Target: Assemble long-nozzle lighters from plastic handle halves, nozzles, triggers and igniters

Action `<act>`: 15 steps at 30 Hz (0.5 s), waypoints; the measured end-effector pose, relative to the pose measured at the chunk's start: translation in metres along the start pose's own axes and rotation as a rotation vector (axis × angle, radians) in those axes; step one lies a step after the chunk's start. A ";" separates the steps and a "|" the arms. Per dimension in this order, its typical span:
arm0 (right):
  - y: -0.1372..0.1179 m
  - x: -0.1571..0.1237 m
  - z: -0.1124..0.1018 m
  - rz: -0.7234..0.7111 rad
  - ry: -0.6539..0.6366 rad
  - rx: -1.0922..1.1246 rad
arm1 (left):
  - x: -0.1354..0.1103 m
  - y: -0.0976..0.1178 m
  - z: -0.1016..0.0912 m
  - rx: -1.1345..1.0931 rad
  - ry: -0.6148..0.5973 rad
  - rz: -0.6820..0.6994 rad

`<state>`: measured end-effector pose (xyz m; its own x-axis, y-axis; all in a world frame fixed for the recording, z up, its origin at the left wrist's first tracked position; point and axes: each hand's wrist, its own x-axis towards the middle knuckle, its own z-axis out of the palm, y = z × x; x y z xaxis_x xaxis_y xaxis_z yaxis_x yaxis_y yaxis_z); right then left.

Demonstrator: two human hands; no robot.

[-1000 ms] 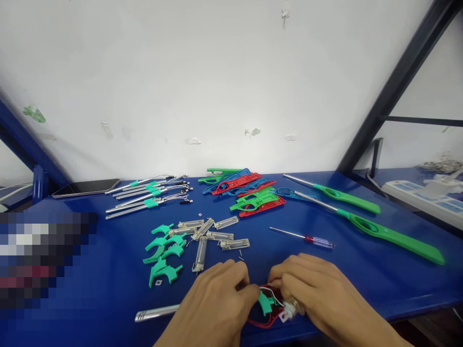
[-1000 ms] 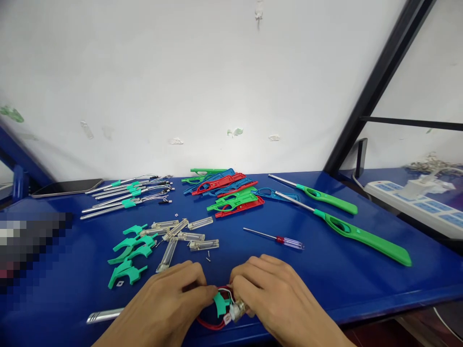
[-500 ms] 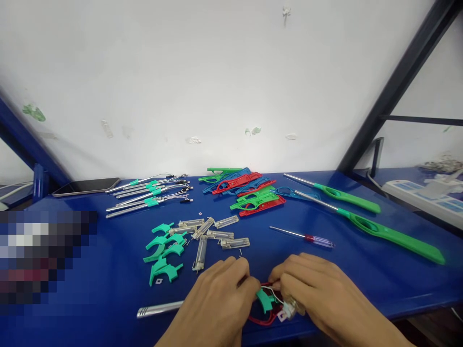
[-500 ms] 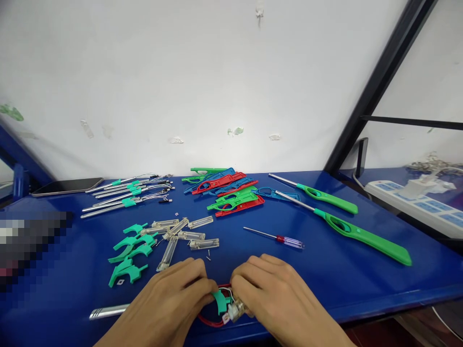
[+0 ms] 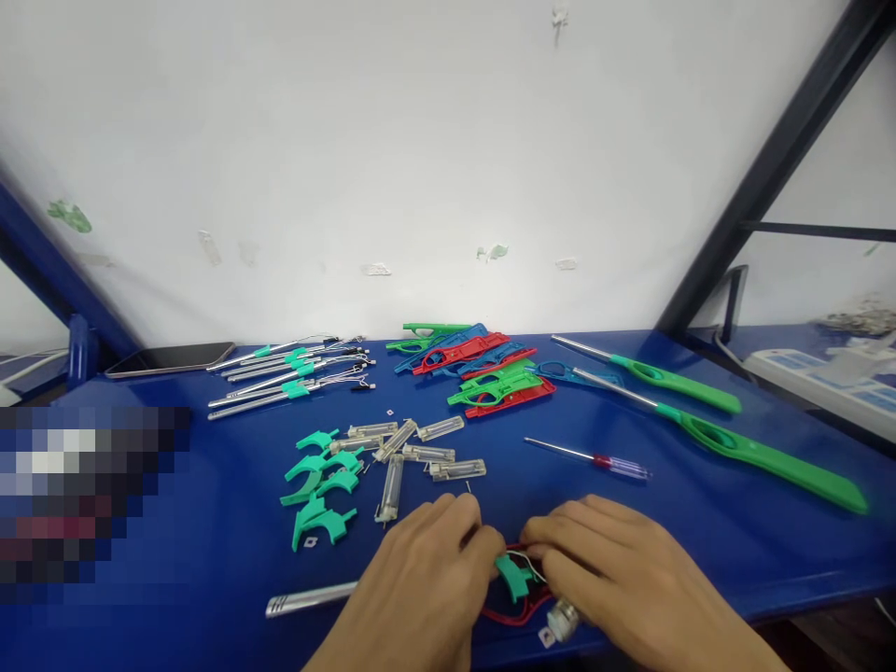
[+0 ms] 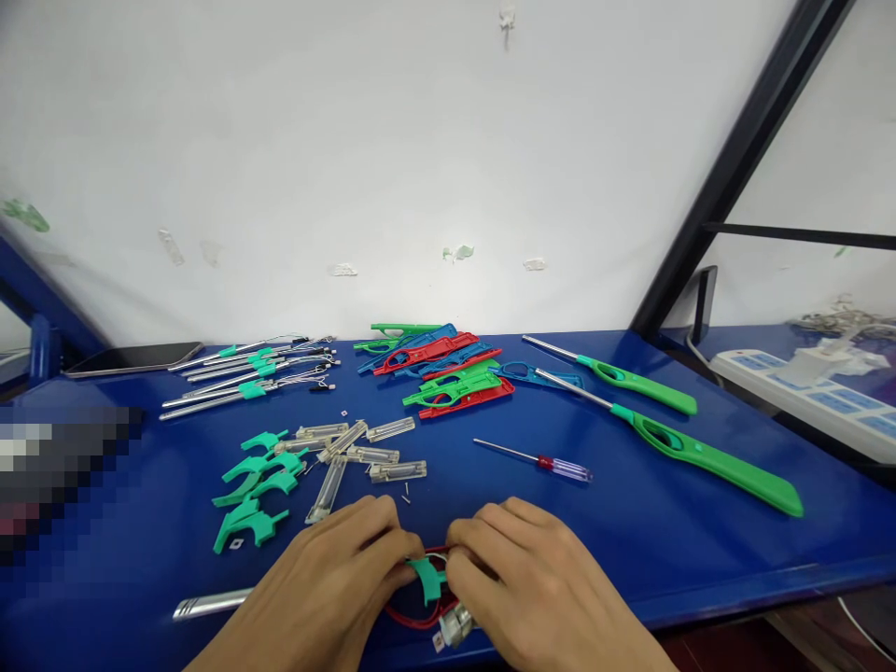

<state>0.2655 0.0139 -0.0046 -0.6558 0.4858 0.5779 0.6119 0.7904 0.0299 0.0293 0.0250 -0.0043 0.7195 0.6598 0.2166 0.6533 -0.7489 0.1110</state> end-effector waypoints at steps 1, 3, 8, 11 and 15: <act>0.000 0.000 -0.001 -0.009 -0.006 -0.019 | 0.000 0.000 0.000 -0.001 -0.003 0.001; -0.001 0.000 -0.004 -0.042 -0.043 -0.055 | 0.000 0.000 -0.002 0.001 -0.005 0.004; 0.003 0.005 -0.009 -0.169 -0.164 -0.126 | 0.001 0.000 -0.003 0.017 0.005 0.014; 0.007 0.007 -0.009 -0.193 -0.170 -0.130 | 0.001 -0.001 -0.002 0.027 0.009 0.019; 0.009 0.007 -0.010 -0.211 -0.165 -0.139 | 0.002 0.000 -0.002 0.027 0.009 0.029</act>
<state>0.2709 0.0209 0.0076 -0.8308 0.3793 0.4073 0.5017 0.8273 0.2530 0.0302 0.0267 -0.0019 0.7364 0.6370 0.2280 0.6383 -0.7658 0.0780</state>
